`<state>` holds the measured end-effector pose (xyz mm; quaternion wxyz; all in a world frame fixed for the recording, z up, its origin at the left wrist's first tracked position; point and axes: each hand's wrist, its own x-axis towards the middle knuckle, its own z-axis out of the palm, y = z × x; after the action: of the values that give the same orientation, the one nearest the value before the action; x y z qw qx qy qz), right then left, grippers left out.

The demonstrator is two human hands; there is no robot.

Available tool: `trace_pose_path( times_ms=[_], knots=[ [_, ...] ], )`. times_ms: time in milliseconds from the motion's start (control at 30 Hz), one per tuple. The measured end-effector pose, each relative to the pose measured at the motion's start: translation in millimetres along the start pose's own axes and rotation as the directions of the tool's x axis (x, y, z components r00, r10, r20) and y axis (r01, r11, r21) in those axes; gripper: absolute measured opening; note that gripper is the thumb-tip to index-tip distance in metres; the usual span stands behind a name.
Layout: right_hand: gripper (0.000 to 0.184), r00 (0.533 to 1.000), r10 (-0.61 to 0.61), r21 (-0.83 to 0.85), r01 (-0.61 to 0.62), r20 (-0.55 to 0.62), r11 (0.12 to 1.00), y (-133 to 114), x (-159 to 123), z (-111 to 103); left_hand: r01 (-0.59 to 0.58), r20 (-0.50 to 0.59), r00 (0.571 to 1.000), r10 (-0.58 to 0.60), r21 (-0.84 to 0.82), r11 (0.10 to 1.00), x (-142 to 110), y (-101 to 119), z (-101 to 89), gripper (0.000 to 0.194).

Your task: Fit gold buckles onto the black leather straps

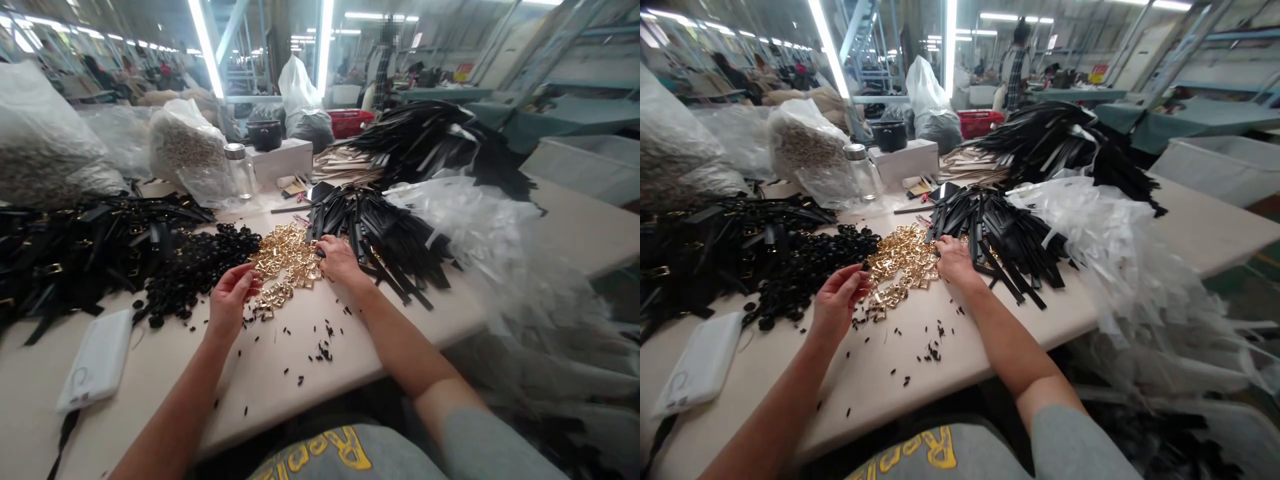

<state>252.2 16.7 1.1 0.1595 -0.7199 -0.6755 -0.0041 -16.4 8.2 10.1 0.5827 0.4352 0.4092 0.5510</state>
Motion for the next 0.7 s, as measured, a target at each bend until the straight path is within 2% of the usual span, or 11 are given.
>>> trace_pose_path(
  times_ms=[100, 167, 333, 433, 533, 600, 700],
  knots=[
    [0.03, 0.989, 0.146, -0.077, -0.143, 0.027, 0.987, 3, 0, -5, -0.012, 0.065, 0.998, 0.004, 0.125, 0.992, -7, -8, -1.2, 0.033],
    [0.023, 0.982, 0.172, -0.093, -0.164, 0.081, 0.982, 6, 2, -7, -0.032, 0.086, 0.996, 0.019, 0.162, 0.986, -9, -9, -1.5, 0.031],
    [0.017, 0.98, 0.142, -0.039, -0.137, 0.14, 0.99, 8, 4, -15, -0.04, 0.111, 0.994, 0.018, 0.202, 0.979, -9, -9, 2.3, 0.029],
    [0.017, 0.985, 0.095, 0.016, -0.098, 0.144, 0.995, 2, 2, -22, -0.055, 0.117, 0.993, 0.029, 0.23, 0.972, -8, -10, 3.5, 0.03],
    [0.019, 0.989, -0.058, 0.197, 0.03, 0.136, 0.98, -15, -5, -24, -0.069, 0.114, 0.992, 0.043, 0.23, 0.971, -8, -10, 6.2, 0.038],
    [0.016, 0.969, -0.228, 0.434, 0.167, 0.092, 0.885, -31, -12, -21, -0.037, 0.125, 0.992, 0.01, 0.209, 0.977, -9, -8, 9.5, 0.046],
    [0.012, 0.92, -0.392, 0.707, 0.269, 0.013, 0.654, -55, -24, -10, 0.059, 0.176, 0.98, -0.089, 0.168, 0.984, -13, -6, 14.3, 0.056]
  ],
)
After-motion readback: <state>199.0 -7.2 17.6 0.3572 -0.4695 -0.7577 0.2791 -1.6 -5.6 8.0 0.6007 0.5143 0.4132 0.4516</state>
